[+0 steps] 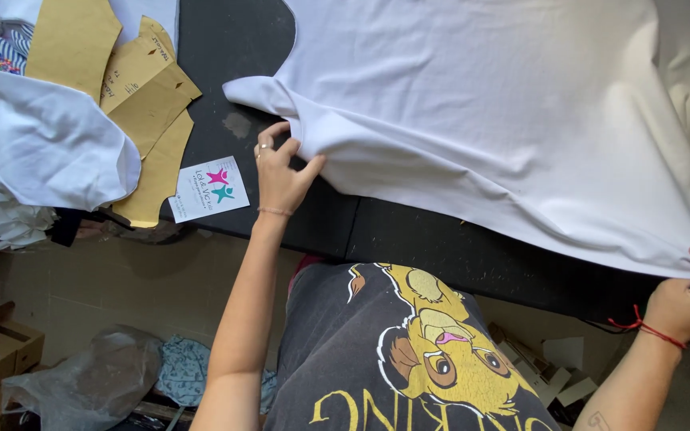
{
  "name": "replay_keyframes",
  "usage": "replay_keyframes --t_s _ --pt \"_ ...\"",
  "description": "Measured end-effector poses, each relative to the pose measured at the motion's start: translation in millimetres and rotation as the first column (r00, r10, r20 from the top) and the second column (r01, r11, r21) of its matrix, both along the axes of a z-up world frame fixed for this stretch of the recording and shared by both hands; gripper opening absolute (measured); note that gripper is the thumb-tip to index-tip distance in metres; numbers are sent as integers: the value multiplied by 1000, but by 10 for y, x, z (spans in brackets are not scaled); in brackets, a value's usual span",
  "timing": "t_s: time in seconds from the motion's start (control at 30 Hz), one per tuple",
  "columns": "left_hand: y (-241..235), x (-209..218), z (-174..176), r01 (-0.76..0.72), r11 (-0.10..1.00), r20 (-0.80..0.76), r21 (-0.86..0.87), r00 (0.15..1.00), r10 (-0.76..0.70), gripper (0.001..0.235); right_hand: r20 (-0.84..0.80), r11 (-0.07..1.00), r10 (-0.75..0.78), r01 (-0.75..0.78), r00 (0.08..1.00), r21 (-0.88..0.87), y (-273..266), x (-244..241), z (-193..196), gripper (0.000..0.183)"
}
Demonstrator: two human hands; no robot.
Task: Tracing patterns onto fabric and cutting them out using an electric rotary cutter
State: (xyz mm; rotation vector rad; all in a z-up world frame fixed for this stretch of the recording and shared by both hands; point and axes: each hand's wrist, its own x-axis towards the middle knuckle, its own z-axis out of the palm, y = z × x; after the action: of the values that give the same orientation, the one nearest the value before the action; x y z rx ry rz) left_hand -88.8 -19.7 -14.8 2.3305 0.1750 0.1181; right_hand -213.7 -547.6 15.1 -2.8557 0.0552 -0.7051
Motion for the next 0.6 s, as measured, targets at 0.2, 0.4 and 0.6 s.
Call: replay_keyframes --t_s 0.2,0.4,0.6 --pt "161 -648 144 -146 956 -132 -255 985 115 25 -138 992 -62 46 989 -120 -570 -427 -272 42" --pt "301 -1176 -56 1 999 -272 45 962 11 25 -296 970 57 -123 954 -210 -813 -741 -166 30" --pt "317 -1264 201 51 985 -326 164 945 6 19 -382 996 17 -49 924 -74 -731 -379 110 49"
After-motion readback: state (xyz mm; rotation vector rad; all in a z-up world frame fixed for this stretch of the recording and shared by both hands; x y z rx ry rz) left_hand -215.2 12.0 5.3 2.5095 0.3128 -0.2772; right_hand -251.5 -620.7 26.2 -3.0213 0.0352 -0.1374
